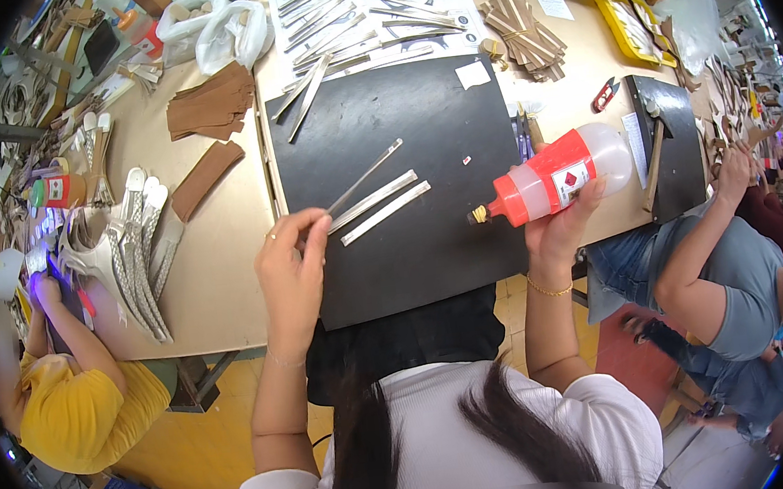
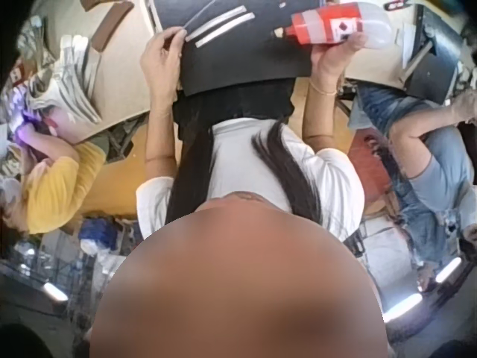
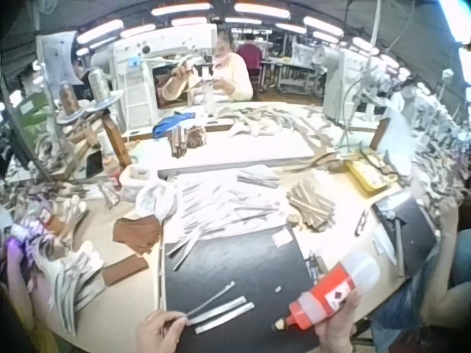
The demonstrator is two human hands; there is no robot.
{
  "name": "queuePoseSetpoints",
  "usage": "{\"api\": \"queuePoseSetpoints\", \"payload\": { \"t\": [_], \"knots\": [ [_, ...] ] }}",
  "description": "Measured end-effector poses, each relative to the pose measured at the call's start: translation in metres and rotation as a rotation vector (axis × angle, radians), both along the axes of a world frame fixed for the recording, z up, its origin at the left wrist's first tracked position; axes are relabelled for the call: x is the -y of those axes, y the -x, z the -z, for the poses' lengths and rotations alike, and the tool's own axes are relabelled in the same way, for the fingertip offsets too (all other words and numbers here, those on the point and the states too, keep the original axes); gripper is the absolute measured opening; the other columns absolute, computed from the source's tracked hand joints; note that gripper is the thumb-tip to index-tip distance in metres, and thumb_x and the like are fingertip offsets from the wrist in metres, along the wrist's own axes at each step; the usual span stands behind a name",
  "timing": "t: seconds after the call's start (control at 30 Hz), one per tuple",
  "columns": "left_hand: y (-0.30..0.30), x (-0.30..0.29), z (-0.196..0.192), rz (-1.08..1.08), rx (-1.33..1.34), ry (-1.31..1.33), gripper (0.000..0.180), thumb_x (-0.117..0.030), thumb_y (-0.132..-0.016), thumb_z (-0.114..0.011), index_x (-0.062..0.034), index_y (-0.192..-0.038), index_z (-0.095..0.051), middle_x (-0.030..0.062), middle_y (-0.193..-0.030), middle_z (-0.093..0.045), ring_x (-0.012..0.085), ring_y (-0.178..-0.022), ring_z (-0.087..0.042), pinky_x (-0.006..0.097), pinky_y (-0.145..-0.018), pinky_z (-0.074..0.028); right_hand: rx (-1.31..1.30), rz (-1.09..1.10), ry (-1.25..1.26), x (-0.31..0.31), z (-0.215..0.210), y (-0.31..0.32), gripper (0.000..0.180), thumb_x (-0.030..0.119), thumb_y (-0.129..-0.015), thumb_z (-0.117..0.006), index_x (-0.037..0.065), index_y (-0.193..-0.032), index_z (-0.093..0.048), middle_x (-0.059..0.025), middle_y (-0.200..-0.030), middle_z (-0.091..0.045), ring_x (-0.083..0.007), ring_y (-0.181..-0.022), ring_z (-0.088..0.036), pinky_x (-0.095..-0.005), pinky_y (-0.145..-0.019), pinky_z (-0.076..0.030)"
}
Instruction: The person applies glue from a red bottle to thin white strips and then presses each strip onto a brown rectangular piece. The person repeats this process multiple times, handling the strips and brown pieces by hand.
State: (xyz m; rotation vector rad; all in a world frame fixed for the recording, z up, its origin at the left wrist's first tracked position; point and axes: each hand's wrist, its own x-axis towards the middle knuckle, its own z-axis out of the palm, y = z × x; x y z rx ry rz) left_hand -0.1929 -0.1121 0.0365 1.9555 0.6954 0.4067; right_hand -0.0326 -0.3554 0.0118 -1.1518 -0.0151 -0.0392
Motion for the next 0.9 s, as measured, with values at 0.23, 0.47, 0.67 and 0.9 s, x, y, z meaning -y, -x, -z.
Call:
{"api": "queuePoseSetpoints", "payload": {
  "t": [0.23, 0.47, 0.67, 0.9],
  "knots": [
    [0.005, 0.036, 0.014, 0.107, -0.102, 0.731, 0.021, 0.0, -0.091, -0.068, 0.0063, -0.111, -0.064, 0.0125, -0.086, -0.07, 0.0121, -0.072, -0.066, 0.022, -0.059, -0.055, 0.089, -0.001, -0.007, 0.013, 0.009, -0.002, 0.076, 0.058, -0.086, -0.068, 0.002, -0.133, -0.045, -0.0113, -0.118, -0.06, -0.0216, -0.105, -0.063, -0.0393, -0.091, -0.054],
    [0.01, 0.039, 0.027, 0.079, -0.066, 0.889, 0.026, 0.001, -0.09, -0.069, 0.0097, -0.114, -0.062, 0.0141, -0.093, -0.071, 0.0165, -0.083, -0.07, 0.026, -0.072, -0.059, 0.226, 0.012, 0.276, 0.015, 0.023, 0.008, 0.075, 0.041, -0.077, -0.086, 0.0, -0.128, -0.049, -0.0058, -0.116, -0.058, -0.0151, -0.102, -0.058, -0.0317, -0.09, -0.049],
    [0.01, 0.042, 0.025, 0.076, -0.097, 0.785, 0.024, -0.002, -0.089, -0.071, 0.0077, -0.11, -0.066, 0.012, -0.092, -0.071, 0.0146, -0.082, -0.07, 0.025, -0.07, -0.059, 0.186, -0.021, 0.349, 0.016, 0.02, 0.013, 0.067, 0.033, -0.073, -0.09, -0.001, -0.119, -0.056, -0.0053, -0.108, -0.062, -0.0145, -0.097, -0.06, -0.0303, -0.087, -0.05],
    [0.013, 0.043, 0.027, 0.05, -0.112, 0.791, 0.023, 0.002, -0.09, -0.068, 0.0094, -0.111, -0.063, 0.0142, -0.092, -0.07, 0.017, -0.08, -0.07, 0.025, -0.069, -0.059, 0.172, -0.054, 0.391, 0.013, 0.022, 0.013, 0.065, 0.031, -0.073, -0.091, -0.001, -0.118, -0.057, -0.0059, -0.108, -0.063, -0.0147, -0.098, -0.06, -0.0297, -0.088, -0.05]
  ]
}}
